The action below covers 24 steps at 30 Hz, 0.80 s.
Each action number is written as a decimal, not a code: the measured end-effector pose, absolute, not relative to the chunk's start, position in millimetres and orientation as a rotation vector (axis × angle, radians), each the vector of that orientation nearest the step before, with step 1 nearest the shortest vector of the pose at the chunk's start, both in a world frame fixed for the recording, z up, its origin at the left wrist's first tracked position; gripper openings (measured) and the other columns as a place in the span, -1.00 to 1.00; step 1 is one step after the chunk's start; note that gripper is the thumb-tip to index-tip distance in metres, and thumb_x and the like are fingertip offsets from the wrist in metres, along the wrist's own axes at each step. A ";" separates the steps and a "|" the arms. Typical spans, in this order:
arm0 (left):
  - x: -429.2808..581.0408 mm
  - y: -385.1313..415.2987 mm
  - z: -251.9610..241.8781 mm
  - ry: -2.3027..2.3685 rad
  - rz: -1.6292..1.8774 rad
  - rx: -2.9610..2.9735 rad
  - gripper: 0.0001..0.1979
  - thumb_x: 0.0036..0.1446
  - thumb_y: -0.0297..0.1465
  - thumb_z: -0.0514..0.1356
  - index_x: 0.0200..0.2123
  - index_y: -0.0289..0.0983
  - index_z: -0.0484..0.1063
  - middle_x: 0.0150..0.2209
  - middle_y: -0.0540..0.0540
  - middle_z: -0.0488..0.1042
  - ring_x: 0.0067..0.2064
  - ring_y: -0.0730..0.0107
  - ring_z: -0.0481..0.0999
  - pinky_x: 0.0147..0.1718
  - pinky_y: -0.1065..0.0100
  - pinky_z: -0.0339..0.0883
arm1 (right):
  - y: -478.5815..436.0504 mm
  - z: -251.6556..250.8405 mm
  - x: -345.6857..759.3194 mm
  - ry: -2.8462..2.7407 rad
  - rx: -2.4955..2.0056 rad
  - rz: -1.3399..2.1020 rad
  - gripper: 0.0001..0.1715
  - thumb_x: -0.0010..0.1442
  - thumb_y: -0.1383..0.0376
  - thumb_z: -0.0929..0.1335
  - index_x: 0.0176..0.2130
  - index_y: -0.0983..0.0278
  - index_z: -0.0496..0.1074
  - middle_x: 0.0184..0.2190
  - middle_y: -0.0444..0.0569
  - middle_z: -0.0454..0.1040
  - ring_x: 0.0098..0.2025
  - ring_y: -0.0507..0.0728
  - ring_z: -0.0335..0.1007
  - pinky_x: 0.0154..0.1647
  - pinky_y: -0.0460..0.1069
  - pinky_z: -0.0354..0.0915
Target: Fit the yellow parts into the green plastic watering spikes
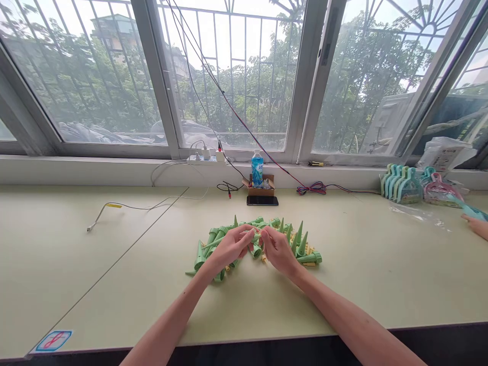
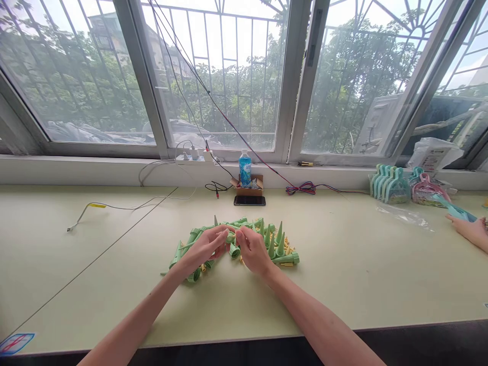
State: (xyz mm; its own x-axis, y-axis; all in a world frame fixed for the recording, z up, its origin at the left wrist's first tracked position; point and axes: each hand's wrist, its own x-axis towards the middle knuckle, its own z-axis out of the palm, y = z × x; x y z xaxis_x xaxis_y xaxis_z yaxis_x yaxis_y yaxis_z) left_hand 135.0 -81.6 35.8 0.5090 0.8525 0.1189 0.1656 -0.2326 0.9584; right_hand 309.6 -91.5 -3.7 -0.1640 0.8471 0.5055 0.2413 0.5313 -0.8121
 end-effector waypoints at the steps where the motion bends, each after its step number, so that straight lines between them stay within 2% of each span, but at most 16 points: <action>1: 135.2 -81.7 36.6 0.868 0.824 1.705 -0.52 0.24 0.00 0.07 -0.03 -0.26 0.41 -0.47 -0.01 0.40 -0.61 0.61 0.17 -0.66 0.51 -0.02 | -91.3 -3.9 309.6 -1.690 -0.924 0.696 -0.48 0.40 -0.02 0.12 -0.45 0.23 0.20 -0.69 -0.23 0.13 -0.62 0.01 0.07 -0.53 -0.07 0.10; 4: 135.4 -82.5 38.5 0.865 0.834 1.702 -0.53 0.23 -0.01 0.10 -0.01 -0.25 0.39 -0.46 0.00 0.36 -0.60 0.61 0.16 -0.65 0.51 0.01 | -90.8 -4.0 309.2 -1.681 -0.907 0.679 -0.48 0.40 -0.02 0.12 -0.47 0.22 0.16 -0.68 -0.24 0.11 -0.61 0.00 0.04 -0.50 -0.07 0.11; 12: 133.3 -84.5 36.4 0.841 0.878 1.730 -0.55 0.18 -0.08 0.19 0.04 -0.18 0.31 -0.38 0.06 0.19 -0.57 0.65 0.14 -0.65 0.53 0.00 | -91.4 -2.7 308.4 -1.648 -0.921 0.722 -0.44 0.39 -0.06 0.12 -0.51 0.21 0.11 -0.68 -0.22 0.14 -0.63 -0.01 0.02 -0.59 -0.08 0.04; 16: 132.7 -83.2 32.8 0.863 0.900 1.784 -0.54 0.14 -0.10 0.22 0.04 -0.19 0.30 -0.29 0.00 0.23 -0.53 0.64 0.16 -0.63 0.53 0.03 | -91.7 -2.5 307.6 -1.596 -0.963 0.736 -0.40 0.37 -0.09 0.13 -0.55 0.21 0.11 -0.72 -0.21 0.12 -0.67 -0.01 -0.01 -0.63 -0.07 0.00; 21: 133.2 -86.0 34.0 0.890 0.902 1.917 -0.55 0.12 -0.14 0.24 0.03 -0.21 0.33 -0.16 -0.07 0.30 -0.48 0.60 0.26 -0.54 0.48 0.21 | -90.3 -2.7 307.1 -1.562 -1.019 0.749 -0.32 0.34 -0.12 0.13 -0.64 0.21 0.07 -0.78 -0.20 0.08 -0.71 -0.02 -0.02 -0.66 -0.07 -0.03; 24: 134.0 -88.4 35.7 0.891 0.903 1.983 -0.55 0.12 -0.16 0.24 0.04 -0.21 0.33 -0.16 -0.09 0.36 -0.49 0.58 0.30 -0.52 0.46 0.27 | -90.4 -0.9 306.9 -1.557 -1.044 0.769 -0.30 0.34 -0.11 0.15 -0.68 0.21 0.06 -0.81 -0.20 0.07 -0.73 -0.02 -0.03 -0.68 -0.06 -0.03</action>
State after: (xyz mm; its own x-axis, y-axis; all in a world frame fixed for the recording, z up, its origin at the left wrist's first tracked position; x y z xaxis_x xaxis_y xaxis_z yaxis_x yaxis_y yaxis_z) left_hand 134.0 -88.4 35.7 0.5045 0.8157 0.2829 0.2718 -0.4611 0.8447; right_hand 306.9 -90.4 -0.9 -0.0576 0.9110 0.4083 0.2291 0.4101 -0.8828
